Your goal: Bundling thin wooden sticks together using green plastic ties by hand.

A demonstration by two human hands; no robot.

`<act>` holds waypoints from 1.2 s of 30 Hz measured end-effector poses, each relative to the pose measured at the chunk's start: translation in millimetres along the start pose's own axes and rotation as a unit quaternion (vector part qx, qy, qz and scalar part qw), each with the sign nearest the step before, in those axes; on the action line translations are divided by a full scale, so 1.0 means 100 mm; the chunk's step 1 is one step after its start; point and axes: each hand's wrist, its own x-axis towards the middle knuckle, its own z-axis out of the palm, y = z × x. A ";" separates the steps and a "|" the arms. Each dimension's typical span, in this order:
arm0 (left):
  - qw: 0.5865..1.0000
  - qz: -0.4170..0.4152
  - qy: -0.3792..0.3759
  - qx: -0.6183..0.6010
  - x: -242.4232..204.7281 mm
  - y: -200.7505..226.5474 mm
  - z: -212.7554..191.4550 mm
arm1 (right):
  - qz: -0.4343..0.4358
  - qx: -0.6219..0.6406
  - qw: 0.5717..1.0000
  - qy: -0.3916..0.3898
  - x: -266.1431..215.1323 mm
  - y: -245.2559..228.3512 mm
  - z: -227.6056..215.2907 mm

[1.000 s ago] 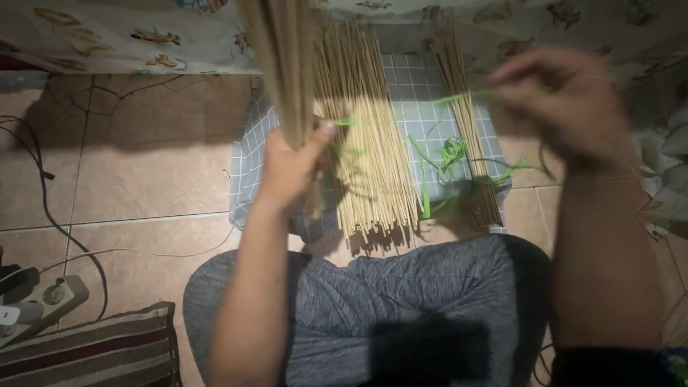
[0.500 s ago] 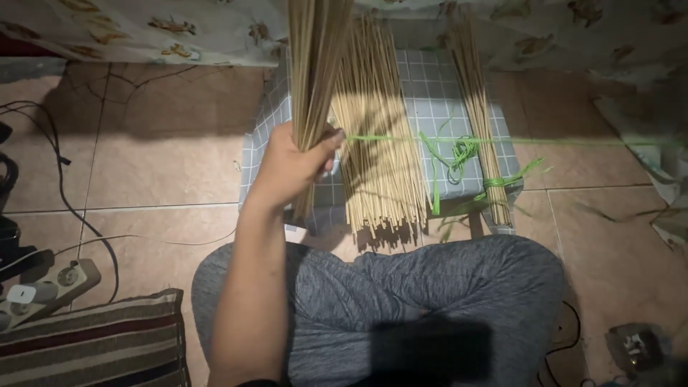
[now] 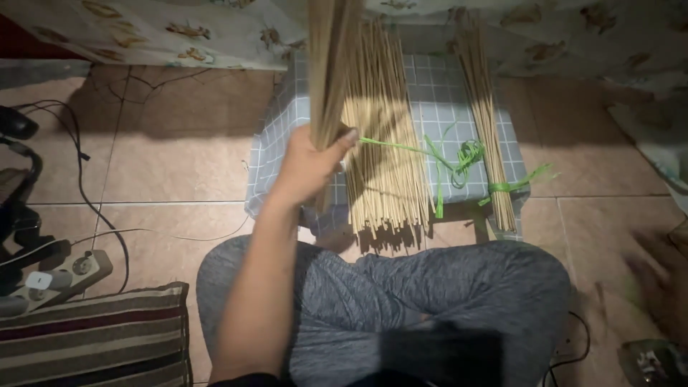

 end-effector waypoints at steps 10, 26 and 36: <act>0.996 -0.023 -0.080 0.035 -0.11 0.16 0.24 | -0.157 0.459 0.867 -0.119 2.16 -4.27 -0.91; 0.986 -0.014 -0.128 0.103 0.04 -0.14 0.12 | 0.070 0.759 0.641 -0.091 1.95 -3.67 -0.30; 0.944 0.020 0.055 -0.324 -0.14 -0.12 0.38 | 0.018 0.613 0.780 -0.125 1.89 -4.54 -0.67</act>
